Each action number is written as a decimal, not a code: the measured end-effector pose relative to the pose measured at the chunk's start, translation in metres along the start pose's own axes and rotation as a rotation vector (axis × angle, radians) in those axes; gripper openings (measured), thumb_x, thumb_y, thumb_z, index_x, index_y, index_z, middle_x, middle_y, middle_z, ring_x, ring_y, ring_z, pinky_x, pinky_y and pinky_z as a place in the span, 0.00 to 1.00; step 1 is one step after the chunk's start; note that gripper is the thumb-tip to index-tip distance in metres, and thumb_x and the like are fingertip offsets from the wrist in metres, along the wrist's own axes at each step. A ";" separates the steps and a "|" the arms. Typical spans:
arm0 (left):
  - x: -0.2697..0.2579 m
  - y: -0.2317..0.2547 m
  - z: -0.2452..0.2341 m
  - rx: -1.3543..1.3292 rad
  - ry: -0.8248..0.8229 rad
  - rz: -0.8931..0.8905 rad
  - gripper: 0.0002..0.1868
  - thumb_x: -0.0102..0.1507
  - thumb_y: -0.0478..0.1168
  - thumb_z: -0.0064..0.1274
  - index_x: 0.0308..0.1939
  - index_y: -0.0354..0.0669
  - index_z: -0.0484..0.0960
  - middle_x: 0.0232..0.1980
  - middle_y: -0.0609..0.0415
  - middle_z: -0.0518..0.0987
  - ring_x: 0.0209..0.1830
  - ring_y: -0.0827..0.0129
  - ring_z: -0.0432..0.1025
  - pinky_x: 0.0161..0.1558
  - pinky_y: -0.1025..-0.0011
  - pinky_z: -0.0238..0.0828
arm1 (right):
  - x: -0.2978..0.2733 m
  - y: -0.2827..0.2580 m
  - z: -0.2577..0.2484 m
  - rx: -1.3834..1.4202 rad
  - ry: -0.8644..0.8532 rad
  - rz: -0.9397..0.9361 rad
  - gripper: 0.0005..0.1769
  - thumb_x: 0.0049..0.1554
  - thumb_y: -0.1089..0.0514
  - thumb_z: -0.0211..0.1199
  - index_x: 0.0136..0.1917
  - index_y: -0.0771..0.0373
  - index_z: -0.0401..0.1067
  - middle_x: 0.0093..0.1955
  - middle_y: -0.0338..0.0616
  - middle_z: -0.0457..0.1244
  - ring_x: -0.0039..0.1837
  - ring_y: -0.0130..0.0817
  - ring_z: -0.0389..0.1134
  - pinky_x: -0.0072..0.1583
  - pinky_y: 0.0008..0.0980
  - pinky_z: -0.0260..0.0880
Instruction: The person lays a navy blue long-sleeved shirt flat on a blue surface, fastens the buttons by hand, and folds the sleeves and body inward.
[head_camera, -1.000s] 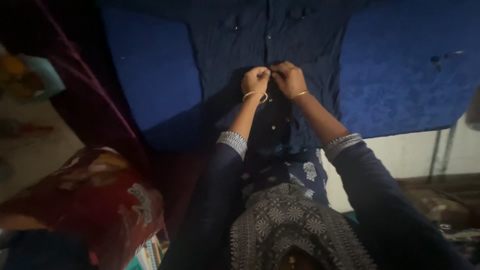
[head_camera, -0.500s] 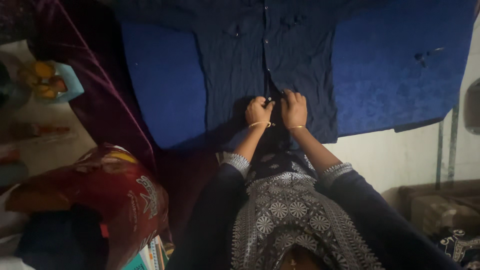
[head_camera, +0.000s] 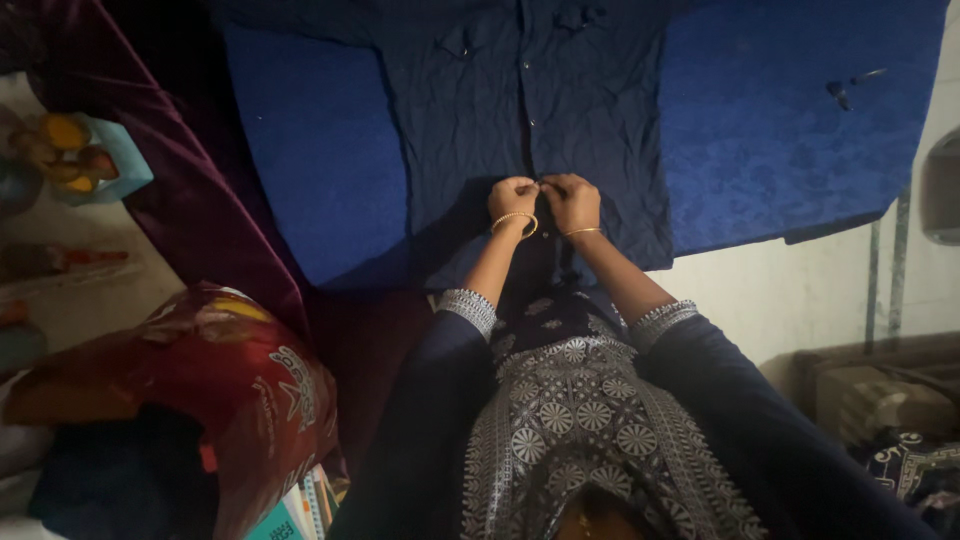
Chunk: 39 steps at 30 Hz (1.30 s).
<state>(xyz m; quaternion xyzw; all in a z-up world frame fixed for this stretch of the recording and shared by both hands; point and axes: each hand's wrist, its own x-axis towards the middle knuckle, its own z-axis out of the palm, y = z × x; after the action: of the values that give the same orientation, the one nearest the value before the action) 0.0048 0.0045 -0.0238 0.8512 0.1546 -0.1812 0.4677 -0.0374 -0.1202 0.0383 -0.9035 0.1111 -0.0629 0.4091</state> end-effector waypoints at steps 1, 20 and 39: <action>0.001 -0.001 0.000 -0.036 -0.008 -0.015 0.11 0.56 0.41 0.66 0.39 0.40 0.89 0.38 0.47 0.87 0.37 0.62 0.83 0.43 0.68 0.78 | 0.000 0.001 0.000 0.022 -0.011 0.032 0.09 0.56 0.57 0.68 0.49 0.61 0.82 0.48 0.50 0.72 0.51 0.48 0.73 0.55 0.41 0.72; 0.003 -0.003 0.013 -0.306 0.009 -0.179 0.10 0.55 0.35 0.66 0.40 0.36 0.88 0.37 0.50 0.87 0.35 0.70 0.81 0.41 0.74 0.77 | 0.002 0.022 0.007 -0.026 -0.039 -0.142 0.08 0.55 0.61 0.69 0.49 0.62 0.82 0.47 0.50 0.71 0.50 0.51 0.72 0.54 0.44 0.72; 0.028 -0.038 0.055 -0.712 -0.010 -0.460 0.05 0.60 0.28 0.58 0.39 0.30 0.84 0.33 0.51 0.83 0.31 0.69 0.76 0.36 0.70 0.76 | -0.004 0.020 0.015 0.032 -0.026 -0.111 0.10 0.55 0.63 0.68 0.51 0.61 0.81 0.48 0.46 0.69 0.50 0.49 0.68 0.54 0.42 0.69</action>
<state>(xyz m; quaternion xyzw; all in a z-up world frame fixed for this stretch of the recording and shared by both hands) 0.0039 -0.0203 -0.0914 0.5788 0.3914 -0.2201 0.6807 -0.0406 -0.1211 0.0129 -0.9023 0.0545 -0.0757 0.4209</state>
